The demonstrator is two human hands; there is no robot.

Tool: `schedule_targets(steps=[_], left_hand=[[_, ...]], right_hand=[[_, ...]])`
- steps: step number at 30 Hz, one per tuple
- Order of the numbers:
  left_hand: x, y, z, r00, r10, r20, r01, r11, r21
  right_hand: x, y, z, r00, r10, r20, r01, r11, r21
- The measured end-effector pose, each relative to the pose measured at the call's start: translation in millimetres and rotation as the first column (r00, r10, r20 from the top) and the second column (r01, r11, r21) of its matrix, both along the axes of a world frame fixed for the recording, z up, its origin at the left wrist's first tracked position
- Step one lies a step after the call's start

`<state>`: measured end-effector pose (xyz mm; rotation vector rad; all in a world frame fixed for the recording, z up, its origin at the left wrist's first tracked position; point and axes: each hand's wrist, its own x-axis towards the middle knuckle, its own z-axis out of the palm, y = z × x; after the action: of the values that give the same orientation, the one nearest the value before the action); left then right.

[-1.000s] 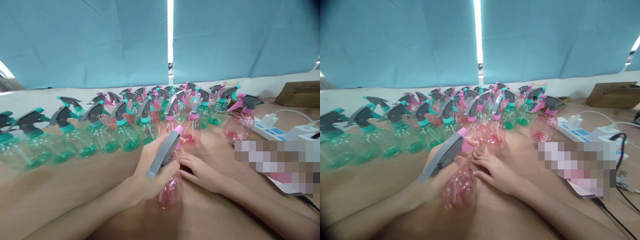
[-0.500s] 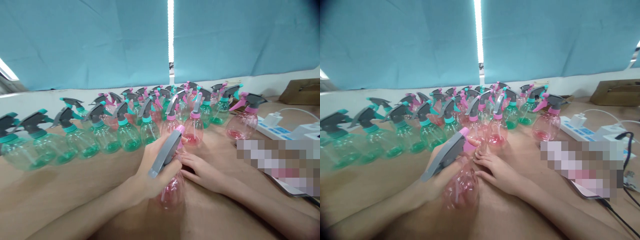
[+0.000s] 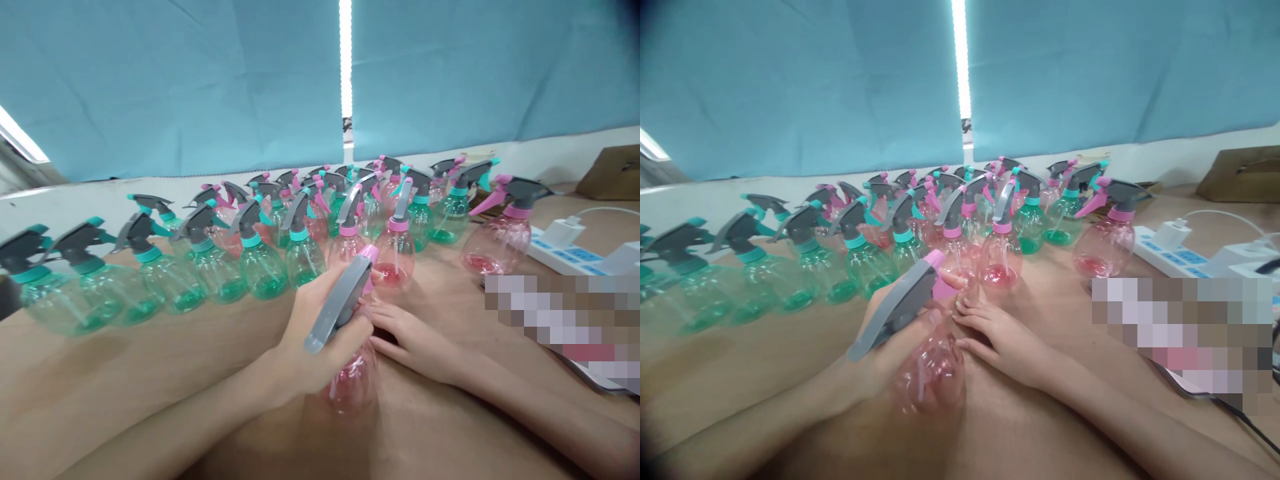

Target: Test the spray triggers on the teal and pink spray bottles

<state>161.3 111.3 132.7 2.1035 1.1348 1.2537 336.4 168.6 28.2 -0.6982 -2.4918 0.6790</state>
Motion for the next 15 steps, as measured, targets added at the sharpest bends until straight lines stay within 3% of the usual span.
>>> schedule_targets(steps=[15], left_hand=[[-0.2, 0.3, -2.7, 1.000, -0.008, -0.011, 0.007, 1.000, -0.024]], right_hand=[[0.6, -0.2, -3.4, 1.000, -0.003, -0.024, 0.003, 1.000, 0.000]])
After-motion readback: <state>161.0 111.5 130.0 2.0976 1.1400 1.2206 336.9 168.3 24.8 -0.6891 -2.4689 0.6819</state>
